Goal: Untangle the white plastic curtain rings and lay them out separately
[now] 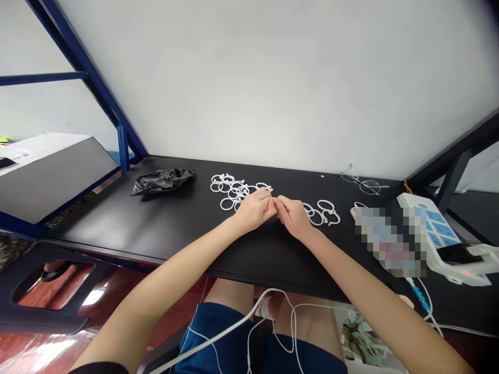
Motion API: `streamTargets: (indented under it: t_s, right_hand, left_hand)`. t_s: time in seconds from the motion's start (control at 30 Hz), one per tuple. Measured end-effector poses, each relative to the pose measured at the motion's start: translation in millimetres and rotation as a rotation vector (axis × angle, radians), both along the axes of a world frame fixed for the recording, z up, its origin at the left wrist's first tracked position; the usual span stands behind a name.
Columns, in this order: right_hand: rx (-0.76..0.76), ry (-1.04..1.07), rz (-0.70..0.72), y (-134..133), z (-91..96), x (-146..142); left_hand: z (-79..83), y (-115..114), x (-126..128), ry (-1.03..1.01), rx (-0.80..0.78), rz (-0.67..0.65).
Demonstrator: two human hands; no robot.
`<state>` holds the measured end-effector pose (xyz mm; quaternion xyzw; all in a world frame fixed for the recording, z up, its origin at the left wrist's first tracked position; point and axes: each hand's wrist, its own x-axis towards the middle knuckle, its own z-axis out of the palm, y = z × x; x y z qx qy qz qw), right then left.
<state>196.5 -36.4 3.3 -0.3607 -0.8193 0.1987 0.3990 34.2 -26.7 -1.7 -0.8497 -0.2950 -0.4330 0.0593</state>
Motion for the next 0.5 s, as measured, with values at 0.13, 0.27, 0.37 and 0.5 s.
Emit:
streamTargets:
  t_s: [0.13,0.27,0.37,0.5]
  right_hand:
    - [0.005,-0.001,-0.002,0.2,-0.6,-0.3]
    - [-0.009,0.001,-0.003,-0.2,0.3,-0.7]
    - [-0.009,0.006,-0.001,-0.4,1.0,-0.6]
    - [-0.004,0.004,-0.005,-0.7,1.1,-0.5]
  left_hand:
    - [0.3,0.3,0.4,-0.011,0.017,-0.009]
    - [0.5,0.2,0.7,0.002,-0.001,-0.003]
    - [0.5,0.0,0.5,0.004,-0.013,-0.007]
    - [-0.3,0.4,0.1,0.002,-0.025,-0.012]
